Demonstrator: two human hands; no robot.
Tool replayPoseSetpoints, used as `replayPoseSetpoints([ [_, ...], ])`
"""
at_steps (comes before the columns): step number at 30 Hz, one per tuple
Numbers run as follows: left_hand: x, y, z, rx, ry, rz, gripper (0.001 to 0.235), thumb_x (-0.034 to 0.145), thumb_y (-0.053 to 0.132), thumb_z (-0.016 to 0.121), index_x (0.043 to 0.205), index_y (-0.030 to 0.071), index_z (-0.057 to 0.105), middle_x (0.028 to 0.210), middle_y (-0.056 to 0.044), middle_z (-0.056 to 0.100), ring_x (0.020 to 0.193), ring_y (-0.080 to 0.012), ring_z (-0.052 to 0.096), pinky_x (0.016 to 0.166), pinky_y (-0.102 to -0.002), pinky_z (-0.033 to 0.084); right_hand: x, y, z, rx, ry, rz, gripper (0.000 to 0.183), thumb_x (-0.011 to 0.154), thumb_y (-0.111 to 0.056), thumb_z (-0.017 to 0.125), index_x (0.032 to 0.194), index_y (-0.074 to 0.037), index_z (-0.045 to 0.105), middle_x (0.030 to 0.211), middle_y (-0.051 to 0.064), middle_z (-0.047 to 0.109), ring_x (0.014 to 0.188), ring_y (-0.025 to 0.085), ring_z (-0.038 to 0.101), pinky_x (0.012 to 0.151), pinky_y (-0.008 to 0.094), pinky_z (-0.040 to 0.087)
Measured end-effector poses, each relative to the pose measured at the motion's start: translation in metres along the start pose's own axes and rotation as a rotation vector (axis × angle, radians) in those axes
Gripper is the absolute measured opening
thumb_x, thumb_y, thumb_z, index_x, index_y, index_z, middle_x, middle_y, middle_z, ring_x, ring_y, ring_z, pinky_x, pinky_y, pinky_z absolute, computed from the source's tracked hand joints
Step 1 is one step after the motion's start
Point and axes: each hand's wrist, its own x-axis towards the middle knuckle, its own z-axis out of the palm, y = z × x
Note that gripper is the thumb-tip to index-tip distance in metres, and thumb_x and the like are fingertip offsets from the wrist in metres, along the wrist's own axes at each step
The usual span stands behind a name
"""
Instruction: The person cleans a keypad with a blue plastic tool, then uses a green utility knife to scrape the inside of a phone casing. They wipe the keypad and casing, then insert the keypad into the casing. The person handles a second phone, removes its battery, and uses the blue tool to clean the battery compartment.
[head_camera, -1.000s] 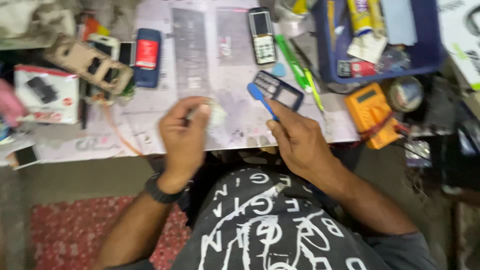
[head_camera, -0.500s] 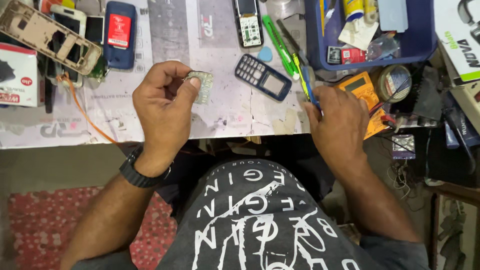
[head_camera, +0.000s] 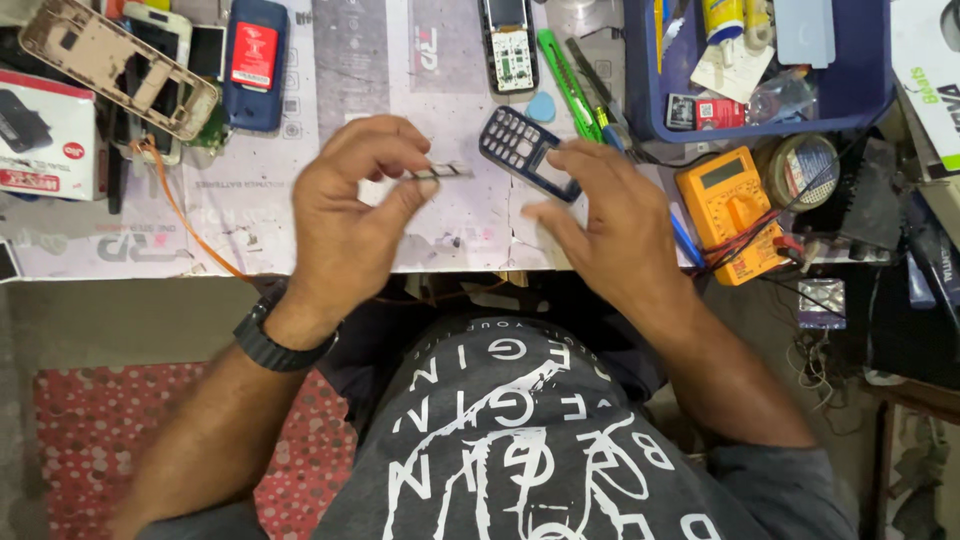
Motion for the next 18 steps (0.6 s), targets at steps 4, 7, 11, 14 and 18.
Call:
replayPoseSetpoints([
  [4, 0.004, 0.003, 0.017, -0.015, -0.177, 0.088, 0.023, 0.089, -0.017, 0.064, 0.103, 0.001, 0.07, 0.124, -0.008, 0.06, 0.1, -0.0135, 0.065, 0.086, -0.027, 0.056, -0.006, -0.003, 0.013, 1.164, -0.123, 0.662, 0.048, 0.097, -0.02, 0.072, 0.138, -0.003, 0.055, 0.108, 0.008, 0.07, 0.071, 0.01, 0.061, 0.063, 0.026, 0.053],
  [7, 0.014, 0.003, 0.034, 0.033, -0.265, 0.212, 0.034, 0.086, -0.018, 0.064, 0.109, 0.006, 0.072, 0.127, -0.009, 0.06, 0.096, -0.0143, 0.063, 0.078, -0.028, 0.056, -0.011, 0.003, 0.028, 1.483, 0.006, 0.81, 0.045, 0.1, -0.009, 0.071, 0.139, 0.005, 0.054, 0.103, 0.01, 0.066, 0.074, 0.013, 0.064, 0.062, 0.029, 0.056],
  [11, 0.033, -0.003, 0.048, 0.284, -0.252, 0.184, 0.045, 0.084, -0.016, 0.06, 0.125, 0.003, 0.065, 0.135, -0.019, 0.055, 0.104, -0.0211, 0.064, 0.083, -0.033, 0.056, -0.013, 0.023, 0.026, 1.321, 0.213, 0.73, 0.045, 0.095, 0.004, 0.069, 0.137, 0.003, 0.053, 0.109, 0.012, 0.069, 0.08, 0.013, 0.065, 0.064, 0.028, 0.055],
  [14, 0.055, -0.012, 0.055, 0.618, -0.341, 0.395, 0.045, 0.081, -0.006, 0.063, 0.126, 0.0, 0.064, 0.125, -0.012, 0.065, 0.106, -0.028, 0.059, 0.095, -0.046, 0.045, -0.02, 0.036, 0.006, 1.249, 0.34, 0.675, 0.044, 0.098, 0.006, 0.068, 0.139, 0.004, 0.052, 0.112, 0.014, 0.069, 0.087, 0.014, 0.067, 0.07, 0.028, 0.056],
  [18, 0.072, -0.015, 0.074, 0.776, -0.525, 0.516, 0.028, 0.085, 0.002, 0.065, 0.112, 0.006, 0.07, 0.113, -0.007, 0.067, 0.108, -0.027, 0.057, 0.1, -0.046, 0.038, -0.028, 0.042, -0.009, 1.303, 0.323, 0.671, 0.046, 0.096, 0.006, 0.067, 0.14, 0.003, 0.052, 0.11, 0.013, 0.069, 0.084, 0.015, 0.067, 0.072, 0.029, 0.058],
])
